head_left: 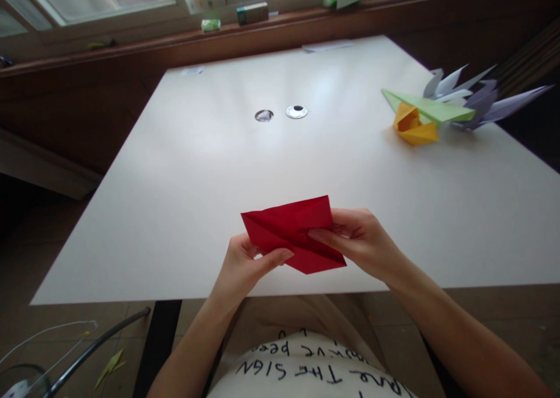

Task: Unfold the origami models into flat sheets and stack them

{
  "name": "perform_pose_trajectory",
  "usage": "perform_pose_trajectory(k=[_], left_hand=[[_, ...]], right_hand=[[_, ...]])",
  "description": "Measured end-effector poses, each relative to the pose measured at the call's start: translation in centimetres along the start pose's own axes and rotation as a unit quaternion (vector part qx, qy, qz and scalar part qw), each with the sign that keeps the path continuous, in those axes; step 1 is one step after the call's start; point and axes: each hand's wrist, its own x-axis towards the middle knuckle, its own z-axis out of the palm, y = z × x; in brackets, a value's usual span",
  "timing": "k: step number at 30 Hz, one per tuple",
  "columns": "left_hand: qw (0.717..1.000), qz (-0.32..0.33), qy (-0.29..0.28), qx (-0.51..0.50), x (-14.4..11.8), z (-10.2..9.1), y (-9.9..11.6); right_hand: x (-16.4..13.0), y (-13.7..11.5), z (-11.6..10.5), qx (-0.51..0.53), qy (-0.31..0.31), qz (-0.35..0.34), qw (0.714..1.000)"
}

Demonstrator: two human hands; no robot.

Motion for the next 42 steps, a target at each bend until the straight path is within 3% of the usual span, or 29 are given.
perform_pose_trajectory(k=[6, 11, 13, 16, 18, 23, 31, 35, 42], left_hand=[[0.994, 0.031, -0.078, 0.065, -0.1, -0.3, -0.4], [0.984, 0.082, -0.102, 0.123, 0.0, -0.5, -0.4], [0.985, 0.087, -0.076, 0.129, 0.1, -0.5, -0.5], [0.984, 0.105, -0.022, 0.142, 0.0, -0.3, -0.9], [0.98, 0.132, 0.0, 0.148, -0.2, -0.2, -1.1], [0.977, 0.172, 0.013, 0.129, -0.6, 0.3, -1.4], [0.981, 0.161, 0.039, 0.102, -0.6, 0.4, -1.3], [0.984, 0.148, 0.052, 0.086, -0.6, 0.6, -1.7], [0.991, 0.125, 0.047, -0.031, -0.6, 1.2, -2.2]], right_hand=[[0.0, -0.5, 0.7, -0.058, 0.03, 0.01, 0.998], [0.0, -0.4, 1.3, -0.124, 0.126, -0.004, 0.984], [-0.1, -0.2, 1.5, -0.21, 0.195, -0.074, 0.955], [-0.5, -0.2, 1.7, -0.323, 0.306, -0.244, 0.862], [-0.8, -0.3, 2.0, -0.358, 0.292, -0.321, 0.827], [-1.0, -0.7, 2.5, -0.351, 0.185, -0.334, 0.855], [-1.1, -0.2, 2.4, -0.351, 0.172, -0.355, 0.849], [-1.2, 0.4, 2.7, -0.338, 0.14, -0.332, 0.869], [-1.1, 0.7, 3.4, -0.357, 0.12, -0.301, 0.876]])
